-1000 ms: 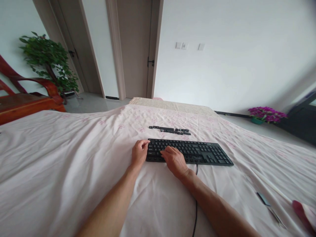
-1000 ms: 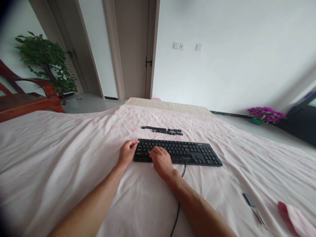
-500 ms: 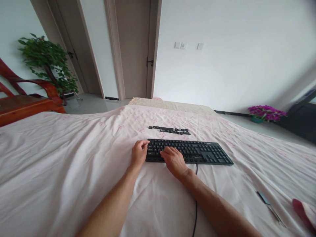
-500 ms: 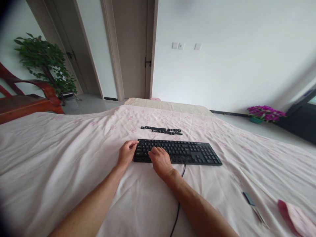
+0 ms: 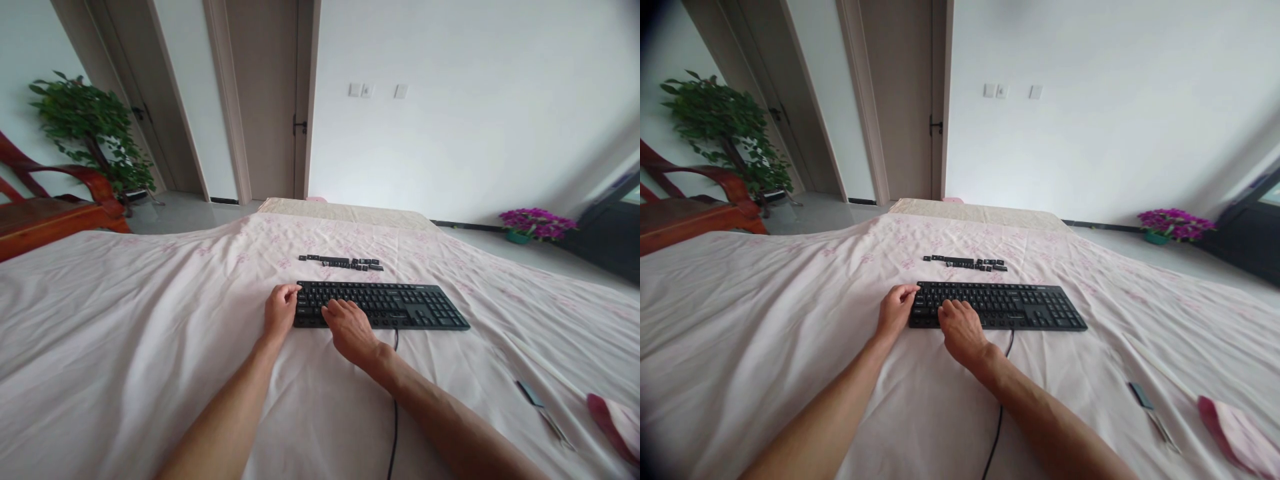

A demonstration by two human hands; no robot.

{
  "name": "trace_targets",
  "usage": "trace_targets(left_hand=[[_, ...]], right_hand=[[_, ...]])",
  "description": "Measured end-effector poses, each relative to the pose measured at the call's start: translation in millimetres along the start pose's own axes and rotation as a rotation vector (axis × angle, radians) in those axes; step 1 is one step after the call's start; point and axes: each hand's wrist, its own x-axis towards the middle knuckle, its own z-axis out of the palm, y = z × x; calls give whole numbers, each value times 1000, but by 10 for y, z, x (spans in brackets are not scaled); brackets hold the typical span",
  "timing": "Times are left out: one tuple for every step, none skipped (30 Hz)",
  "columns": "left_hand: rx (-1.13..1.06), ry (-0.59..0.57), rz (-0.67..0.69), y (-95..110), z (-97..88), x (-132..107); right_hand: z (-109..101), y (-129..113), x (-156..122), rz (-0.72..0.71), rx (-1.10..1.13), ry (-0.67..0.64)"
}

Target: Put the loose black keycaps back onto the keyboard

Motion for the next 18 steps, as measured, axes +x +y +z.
trace_targets(left_hand=[[-1,1,3,1,3,-1],[-4,3,5,4,4,-2],[-8,3,6,9,5,-4],[-11,3,5,15,4,-5],[-14,0,1,22,1,-6],[-15,-3,-4,28,-2,-7],[-13,-5,-11,34,-6,-7],[-11,-6,-18,37,-9,-7],[-11,-7,-24,37,-12,-6],[-15,-8,-29,34,-12,-5],[-21,-9,-32,26,-11,-4],[-29,-8,-33,17,-9,-1],[-36,-7,-33,6,-5,1],[-40,-5,-32,-5,0,4],[-41,-4,-33,-15,5,8],[-42,-3,-33,-22,10,12],[-42,-4,-33,-26,14,17],[-42,-5,-33,-27,17,21]], right_hand=[[-20,-1,-13,2,4,-3],[-37,3,-25,1,8,-4],[-50,15,-37,-2,18,-3],[-58,38,-46,-6,36,-3],[-61,73,-50,-10,63,-3],[-60,121,-45,-6,98,-2],[-55,181,-28,9,138,4],[-46,251,4,37,177,17],[-35,330,52,72,212,36],[-21,413,119,118,242,60],[-5,498,204,168,262,86],[14,581,303,210,273,105],[34,660,414,265,274,124],[57,731,532,300,256,131],[82,795,652,316,221,119],[108,849,770,319,172,103],[134,894,881,317,117,84],[160,930,984,305,69,64]])
